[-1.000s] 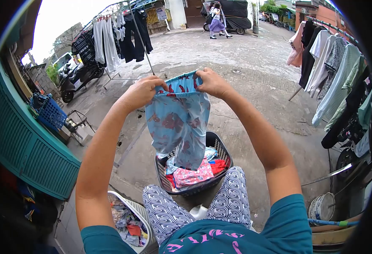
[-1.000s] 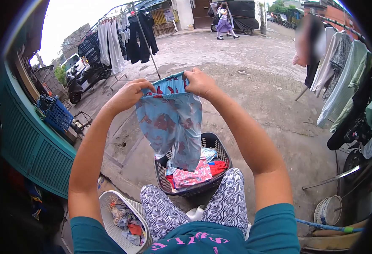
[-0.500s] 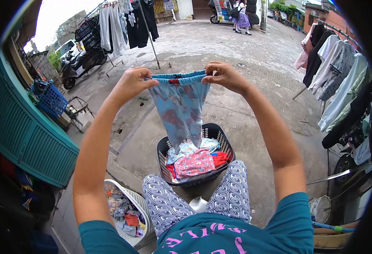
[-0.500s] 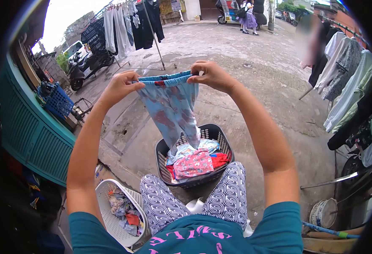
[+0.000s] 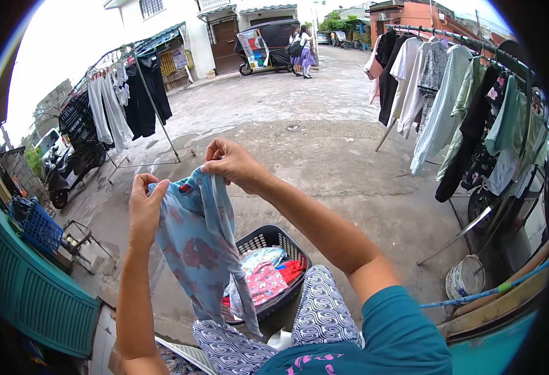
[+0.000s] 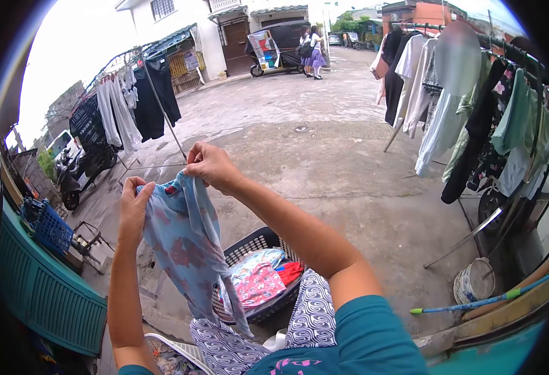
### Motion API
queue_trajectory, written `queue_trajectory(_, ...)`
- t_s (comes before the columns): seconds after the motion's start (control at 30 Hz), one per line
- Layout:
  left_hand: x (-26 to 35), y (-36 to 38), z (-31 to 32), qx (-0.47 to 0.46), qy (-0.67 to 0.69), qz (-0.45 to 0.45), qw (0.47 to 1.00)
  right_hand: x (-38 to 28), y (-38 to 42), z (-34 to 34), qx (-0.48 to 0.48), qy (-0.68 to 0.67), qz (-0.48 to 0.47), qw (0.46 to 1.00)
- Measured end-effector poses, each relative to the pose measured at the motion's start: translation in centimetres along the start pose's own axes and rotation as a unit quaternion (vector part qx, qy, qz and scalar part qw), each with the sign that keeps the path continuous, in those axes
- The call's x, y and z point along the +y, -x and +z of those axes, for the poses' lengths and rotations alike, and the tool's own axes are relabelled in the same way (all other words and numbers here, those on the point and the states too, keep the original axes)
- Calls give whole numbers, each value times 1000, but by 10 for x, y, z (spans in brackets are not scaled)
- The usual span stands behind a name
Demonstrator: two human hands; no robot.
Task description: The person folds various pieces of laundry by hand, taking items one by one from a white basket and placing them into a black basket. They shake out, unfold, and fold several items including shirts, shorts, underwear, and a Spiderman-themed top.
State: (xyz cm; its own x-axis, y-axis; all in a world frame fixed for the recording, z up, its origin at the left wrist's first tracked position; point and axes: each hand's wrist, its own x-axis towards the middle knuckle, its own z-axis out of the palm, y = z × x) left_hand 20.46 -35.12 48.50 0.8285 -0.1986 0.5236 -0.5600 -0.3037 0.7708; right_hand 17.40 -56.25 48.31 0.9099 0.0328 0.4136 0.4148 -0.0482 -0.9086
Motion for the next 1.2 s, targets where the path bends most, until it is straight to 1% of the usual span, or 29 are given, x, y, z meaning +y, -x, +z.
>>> queue_trajectory(0.07,17,12,12,-15,7,-5,1000,-8,4,21,-13,-8,5,1000)
queue_trajectory(0.13,30,22,20,-45,77,-10,996,-14,9,38,-33,-65,-11,997)
queue_trajectory(0.2,38,25,17,-41,86,-22,995,-19,10,40,-52,-67,-2,996)
queue_trajectory(0.27,42,27,14,-50,244,-22,968,-22,16,32,-102,-51,-127,985)
queue_trajectory(0.3,44,27,13,-51,244,-25,968,-22,17,28,-109,-11,-161,981)
queue_trajectory(0.33,45,27,14,-64,248,-13,967,-24,17,23,-108,-12,-157,981)
queue_trajectory(0.37,46,28,14,-75,250,-4,965,-26,16,19,-87,118,-236,961)
queue_trajectory(0.4,45,31,14,-85,251,2,964,-25,13,17,-65,241,-308,918)
queue_trajectory(0.43,45,31,17,-82,265,10,961,-24,9,16,8,326,-389,861)
queue_trajectory(0.47,45,33,18,-82,264,2,961,-24,7,13,19,336,-400,852)
queue_trajectory(0.53,49,32,19,-67,315,4,947,-24,0,11,-46,249,-387,887)
queue_trajectory(0.57,47,31,19,-76,321,35,943,-25,0,7,-123,189,-298,928)
queue_trajectory(0.6,46,30,19,-77,322,32,943,-26,0,5,-123,188,-295,929)
queue_trajectory(0.67,42,31,16,-74,284,39,955,-30,2,5,-200,240,-213,926)
queue_trajectory(0.7,38,30,16,-62,274,63,958,-32,2,6,-191,255,-198,927)
queue_trajectory(0.73,33,28,18,-54,267,49,961,-33,-2,7,-182,296,-178,921)
queue_trajectory(0.8,20,32,21,8,198,176,964,-34,-5,8,-155,300,-185,923)
queue_trajectory(0.83,14,36,23,21,186,194,963,-43,-3,8,-164,310,-147,925)
queue_trajectory(0.87,8,42,26,32,175,216,960,-49,-1,10,-147,322,-155,922)
queue_trajectory(0.9,0,50,27,45,159,204,965,-47,-6,9,-141,324,-167,920)
queue_trajectory(0.93,-8,57,29,59,121,247,960,-53,-7,10,-151,305,-170,925)
queue_trajectory(0.97,-17,63,29,69,86,291,950,-54,-3,14,-123,305,-248,911)
queue_trajectory(1.0,-27,69,27,74,79,286,952,-75,0,15,-200,252,-109,940)
queue_trajectory(1.07,-40,82,26,46,-17,300,953,-81,-2,19,-247,200,-115,941)
queue_trajectory(1.1,-44,88,29,47,-1,278,960,-87,1,16,-235,231,-110,938)
queue_trajectory(1.13,-50,93,29,48,-1,275,960,-88,1,16,-237,231,-108,938)
queue_trajectory(1.2,-66,103,32,-1,-12,255,967,-92,-1,13,-238,240,-112,934)
